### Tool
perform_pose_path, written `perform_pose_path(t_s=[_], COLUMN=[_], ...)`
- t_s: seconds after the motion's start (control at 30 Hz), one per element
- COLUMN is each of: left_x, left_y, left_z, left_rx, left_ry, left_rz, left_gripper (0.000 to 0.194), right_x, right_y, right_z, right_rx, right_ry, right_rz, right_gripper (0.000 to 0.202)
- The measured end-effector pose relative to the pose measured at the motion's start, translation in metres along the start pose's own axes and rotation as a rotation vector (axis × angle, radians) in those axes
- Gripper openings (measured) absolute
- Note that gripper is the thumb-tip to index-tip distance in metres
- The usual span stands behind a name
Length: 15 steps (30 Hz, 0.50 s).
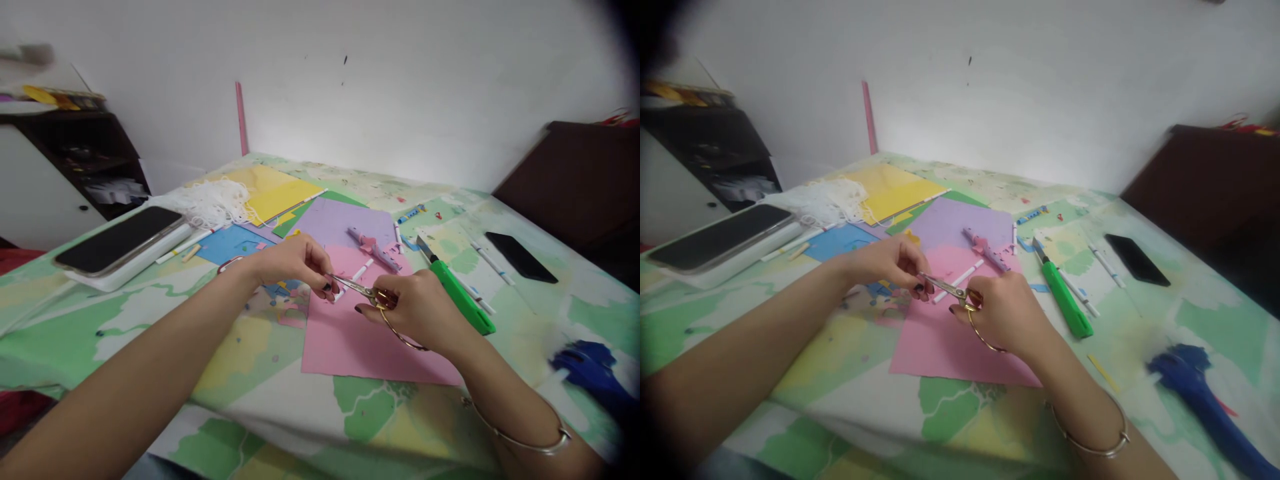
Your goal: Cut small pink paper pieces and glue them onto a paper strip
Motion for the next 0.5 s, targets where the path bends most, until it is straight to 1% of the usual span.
perform_pose_path(t_s=[0.3,0.5], left_x=[-0.0011,-0.0014], left_y=[0.0010,0.0012], left_z=[-0.0046,-0.0062], left_rx=[-0.040,-0.062], left_ry=[0.061,0.080], left_rz=[-0.039,-0.050], left_gripper=[0.015,0.015], right_x=[0.0012,0.0017], right_y=[-0.0014,-0.0018], right_z=[0.0018,0.0025], right_rx=[0.008,-0.025], right_ry=[-0.025,-0.045], right_rz=[-0.045,-0.038], right_gripper=[0.023,0.023])
Point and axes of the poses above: each hand's wrist, its own y-axis towards the middle knuckle, its own x-axis out of the palm, z = x × y, the point moved 3 cm from there along y, towards the middle knuckle, and after that the axes turned 7 degrees about -x, right-handed, at the moved point
